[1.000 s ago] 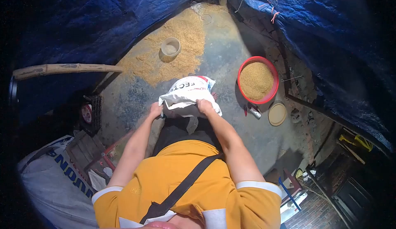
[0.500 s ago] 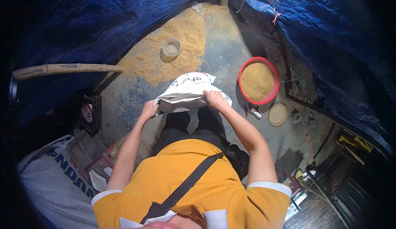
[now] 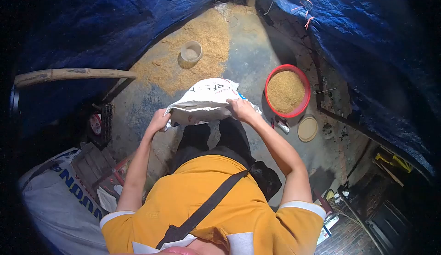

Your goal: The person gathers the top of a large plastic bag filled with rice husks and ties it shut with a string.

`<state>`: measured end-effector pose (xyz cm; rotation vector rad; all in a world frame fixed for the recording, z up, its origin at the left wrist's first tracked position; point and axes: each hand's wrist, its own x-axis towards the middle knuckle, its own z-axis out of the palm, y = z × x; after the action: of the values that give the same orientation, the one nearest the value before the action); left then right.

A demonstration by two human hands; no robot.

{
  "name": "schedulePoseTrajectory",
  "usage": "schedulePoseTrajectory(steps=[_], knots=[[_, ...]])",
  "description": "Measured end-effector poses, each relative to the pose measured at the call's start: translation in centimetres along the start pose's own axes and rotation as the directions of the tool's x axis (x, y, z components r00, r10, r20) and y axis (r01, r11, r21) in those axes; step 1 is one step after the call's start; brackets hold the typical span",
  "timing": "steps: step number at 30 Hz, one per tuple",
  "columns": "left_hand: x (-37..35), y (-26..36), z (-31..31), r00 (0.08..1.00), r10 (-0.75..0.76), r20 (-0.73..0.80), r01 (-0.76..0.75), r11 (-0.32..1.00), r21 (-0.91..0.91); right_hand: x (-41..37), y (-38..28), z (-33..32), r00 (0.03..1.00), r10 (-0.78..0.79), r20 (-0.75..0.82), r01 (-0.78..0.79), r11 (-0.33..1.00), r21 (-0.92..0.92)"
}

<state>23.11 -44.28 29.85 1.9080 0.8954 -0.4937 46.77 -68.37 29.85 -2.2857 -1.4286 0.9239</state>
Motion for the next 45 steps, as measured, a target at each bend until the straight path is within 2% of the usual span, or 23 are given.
schedulePoseTrajectory(steps=[3,4,5,7,8,9,11,12,13,15,17,18,21,22,23,25,27,29,31,33,38,42,45], knots=[[1.5,-0.6,0.2,0.999,0.03,-0.022,-0.028,0.997,0.072,1.9,0.5,1.1,0.996,0.05,0.072,-0.045,0.997,-0.063],[3.2,-2.6,1.2,0.999,0.04,-0.02,-0.036,0.984,0.172,2.6,1.2,2.7,0.994,0.085,0.071,-0.079,0.993,-0.085],[4.4,-4.4,2.5,0.999,0.042,-0.016,-0.038,0.984,0.174,3.1,2.8,5.4,0.994,0.089,0.069,-0.083,0.993,-0.083],[6.1,-6.9,4.6,0.991,-0.116,-0.073,0.131,0.96,0.247,3.9,5.1,9.9,0.991,0.109,0.079,-0.108,0.994,-0.008],[6.3,-6.7,5.3,0.966,-0.226,-0.129,0.25,0.942,0.223,4.6,4.3,10.3,0.986,0.114,0.122,-0.108,0.992,-0.059],[6.1,-6.2,5.4,0.965,-0.229,-0.126,0.253,0.941,0.224,5.0,3.2,11.0,0.977,0.123,0.172,-0.105,0.988,-0.11],[5.4,-5.1,4.8,0.933,-0.267,-0.24,0.323,0.916,0.237,4.2,1.7,9.6,0.972,0.131,0.195,-0.113,0.988,-0.105],[5.8,-6.9,5.2,0.945,-0.161,-0.286,0.261,0.896,0.359,3.7,1.9,9.0,0.973,0.137,0.184,-0.12,0.988,-0.098],[5.1,-6.0,5.1,0.944,-0.164,-0.286,0.265,0.894,0.36,3.2,2.4,8.7,0.975,0.141,0.171,-0.127,0.988,-0.092],[3.6,-3.3,5.5,0.911,0.249,-0.328,-0.009,0.808,0.589,2.5,3.8,8.8,0.985,0.121,0.12,-0.113,0.991,-0.075],[2.8,0.0,6.6,0.873,0.415,-0.258,-0.135,0.713,0.688,1.8,4.2,8.7,0.994,0.088,0.059,-0.083,0.992,-0.092],[2.8,0.9,7.5,0.861,0.437,-0.259,-0.141,0.696,0.704,1.8,4.0,8.7,0.991,0.118,0.056,-0.112,0.988,-0.111],[4.2,0.9,9.7,0.939,0.281,-0.199,-0.051,0.685,0.727,1.1,2.7,8.2,0.989,0.122,-0.084,-0.135,0.973,-0.185],[4.8,0.1,10.3,0.938,0.286,-0.197,-0.056,0.685,0.726,0.3,1.5,7.1,0.984,0.074,-0.162,-0.113,0.962,-0.247],[5.2,-0.9,10.5,0.928,0.312,-0.206,-0.058,0.664,0.745,-0.1,1.7,7.5,0.983,0.076,-0.165,-0.116,0.961,-0.249],[5.0,-1.8,10.4,0.915,0.34,-0.217,-0.057,0.641,0.765,-0.8,2.1,8.1,0.977,0.121,-0.177,-0.184,0.896,-0.405],[4.7,-2.6,10.2,0.912,0.4,-0.093,-0.213,0.654,0.726,-1.7,2.8,8.7,0.969,0.104,-0.224,-0.191,0.889,-0.416],[4.5,-2.7,9.9,0.924,0.382,-0.017,-0.27,0.683,0.679,-1.5,4.2,10.4,0.992,0.126,-0.008,-0.12,0.924,-0.363],[4.2,-2.3,9.1,0.959,0.283,-0.002,-0.233,0.796,0.559,-0.9,3.8,9.5,0.994,0.069,-0.085,-0.093,0.943,-0.32],[3.9,-2.0,6.9,0.955,0.297,0.014,-0.251,0.782,0.57,-0.8,2.6,7.5,0.999,-0.043,0.023,0.047,0.969,-0.241],[0.8,2.5,2.5,0.945,0.31,0.103,-0.322,0.833,0.45,-2.1,-0.6,0.8,0.995,-0.099,0.022,0.101,0.964,-0.247],[1.1,2.6,3.8,0.977,0.202,0.068,-0.206,0.806,0.555,-0.8,1.0,3.3,0.997,-0.047,0.058,0.06,0.969,-0.241],[5.0,-3.7,8.8,0.992,0.096,0.086,-0.126,0.865,0.486,0.5,5.2,10.6,0.998,-0.014,0.059,0.028,0.968,-0.247]])
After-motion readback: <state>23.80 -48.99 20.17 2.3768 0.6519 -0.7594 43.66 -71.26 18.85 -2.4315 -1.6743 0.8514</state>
